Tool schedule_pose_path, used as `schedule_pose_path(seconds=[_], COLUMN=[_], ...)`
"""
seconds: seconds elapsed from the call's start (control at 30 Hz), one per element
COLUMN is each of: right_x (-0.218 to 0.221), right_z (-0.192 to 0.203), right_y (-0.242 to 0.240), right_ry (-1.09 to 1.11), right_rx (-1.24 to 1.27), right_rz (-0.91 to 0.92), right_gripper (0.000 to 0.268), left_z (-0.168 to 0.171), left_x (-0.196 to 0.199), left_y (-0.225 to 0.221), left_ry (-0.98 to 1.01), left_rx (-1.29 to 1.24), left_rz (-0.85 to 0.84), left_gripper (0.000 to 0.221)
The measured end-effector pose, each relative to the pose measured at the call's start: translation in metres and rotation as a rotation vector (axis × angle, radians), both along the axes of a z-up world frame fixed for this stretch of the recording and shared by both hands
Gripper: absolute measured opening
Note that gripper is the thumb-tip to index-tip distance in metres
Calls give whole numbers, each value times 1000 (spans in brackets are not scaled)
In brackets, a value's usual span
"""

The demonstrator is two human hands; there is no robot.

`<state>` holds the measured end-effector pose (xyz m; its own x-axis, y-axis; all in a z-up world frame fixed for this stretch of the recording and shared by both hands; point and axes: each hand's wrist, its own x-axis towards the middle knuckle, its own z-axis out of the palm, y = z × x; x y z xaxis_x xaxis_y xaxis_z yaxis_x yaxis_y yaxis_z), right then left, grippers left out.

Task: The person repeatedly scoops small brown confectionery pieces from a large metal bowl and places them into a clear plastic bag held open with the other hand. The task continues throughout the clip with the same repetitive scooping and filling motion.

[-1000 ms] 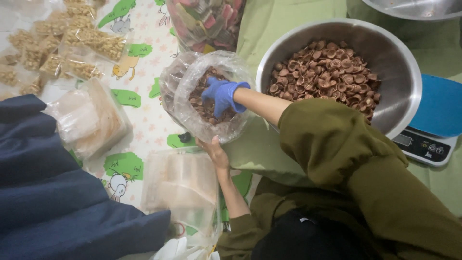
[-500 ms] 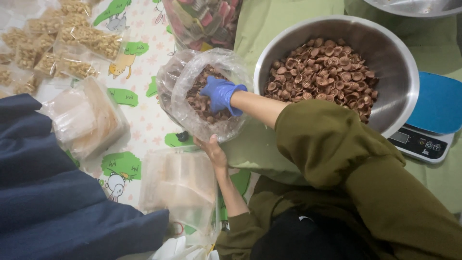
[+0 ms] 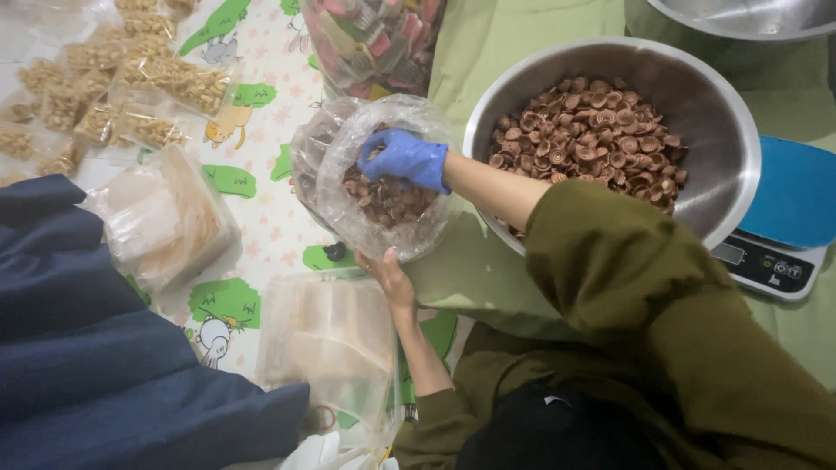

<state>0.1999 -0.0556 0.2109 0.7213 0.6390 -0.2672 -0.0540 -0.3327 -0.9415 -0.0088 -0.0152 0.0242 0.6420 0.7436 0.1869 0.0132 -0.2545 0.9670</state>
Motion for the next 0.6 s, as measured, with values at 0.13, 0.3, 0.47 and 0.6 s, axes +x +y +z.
schedule_pose_path(seconds=[0.13,0.3,0.47,0.6], right_x=[-33,-44,-28,-17], right_z=[61,120,147,162], right_y=[-35,-90,-158,-212], right_ry=[93,96,158,-48], right_rx=[13,102,142,29], right_rz=[-32,43,75,85], right_gripper=[34,21,21,14], left_z=[16,11,23,23], left_x=[6,8,7,8], left_y=[-7,0,-6,-8], left_ry=[-9,45,-55,-179], left_rx=[33,58,-9,-50], left_rz=[-14,0,12,52], left_gripper=[77,78,70,64])
